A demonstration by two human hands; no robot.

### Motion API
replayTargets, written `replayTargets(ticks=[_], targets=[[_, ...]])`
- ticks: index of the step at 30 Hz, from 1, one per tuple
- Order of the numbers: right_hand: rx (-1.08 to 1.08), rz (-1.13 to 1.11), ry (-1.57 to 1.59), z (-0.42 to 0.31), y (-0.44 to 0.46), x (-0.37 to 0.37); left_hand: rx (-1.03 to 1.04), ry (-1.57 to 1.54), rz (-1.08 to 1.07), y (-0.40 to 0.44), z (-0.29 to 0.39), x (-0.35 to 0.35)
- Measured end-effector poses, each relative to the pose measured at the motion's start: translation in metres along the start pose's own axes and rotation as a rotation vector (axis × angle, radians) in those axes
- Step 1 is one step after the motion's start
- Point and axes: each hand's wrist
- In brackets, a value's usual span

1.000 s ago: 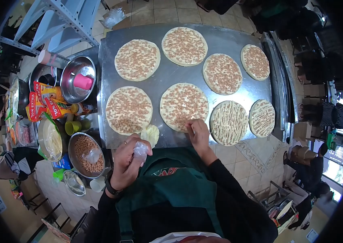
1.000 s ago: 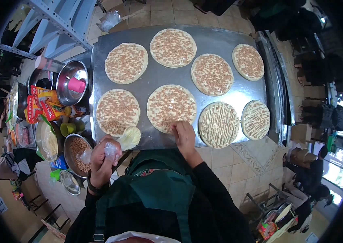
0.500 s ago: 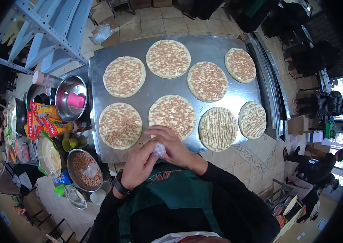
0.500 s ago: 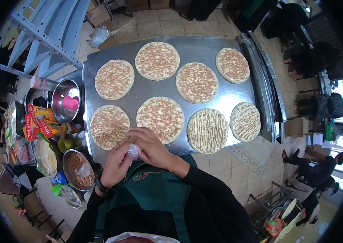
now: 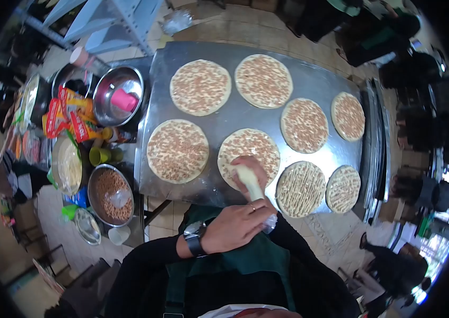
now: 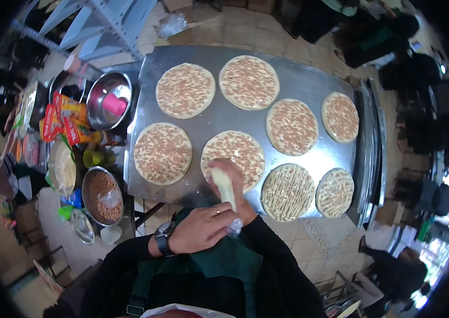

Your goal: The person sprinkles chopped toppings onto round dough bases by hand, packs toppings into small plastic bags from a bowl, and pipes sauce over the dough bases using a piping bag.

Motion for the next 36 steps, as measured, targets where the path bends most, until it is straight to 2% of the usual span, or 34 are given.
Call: replayTargets(ticks=[3,8,10,12,13,17,21,24,29,32,36], targets=[[-0.002,0.026,-0.035,0.01,0.023,0.003,-0.034,0.009,0.098,0.004,-0.01,0.008],[0.155,-0.04,0.051,0.023,0.029,0.013,-0.124,0.003,0.184,0.011,-0.027,0.017],[0.114,-0.029,0.051,0.036,0.031,0.015,-0.129,0.006,0.231,0.015,-0.031,0.019],[0.037,-0.095,0.017,0.04,0.042,0.013,-0.163,0.004,0.236,0.021,-0.034,0.017],[0.029,-0.049,0.007,0.044,0.048,0.015,-0.176,0.003,0.236,0.025,-0.035,0.016],[0.08,-0.047,-0.064,0.048,0.063,0.011,-0.198,-0.003,0.241,0.035,-0.036,0.013],[0.128,-0.09,-0.039,0.027,0.038,0.013,-0.176,-0.068,0.223,0.024,-0.023,0.008],[0.164,-0.216,-0.05,0.028,0.016,0.004,-0.174,-0.094,0.197,0.019,-0.02,0.006],[0.05,-0.077,-0.115,0.042,0.053,0.008,-0.16,-0.025,0.249,0.031,-0.029,0.009],[0.053,-0.015,-0.185,0.052,0.067,0.005,-0.166,0.01,0.279,0.04,-0.036,0.015],[0.06,-0.064,-0.174,0.033,0.038,0.002,-0.177,-0.05,0.209,0.029,-0.023,0.01]])
Point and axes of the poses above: each hand's wrist, its own y-axis towards the middle knuckle, its own x-axis out of the palm, z = x × y, and after that the axes turned 12 degrees about z, right-handed
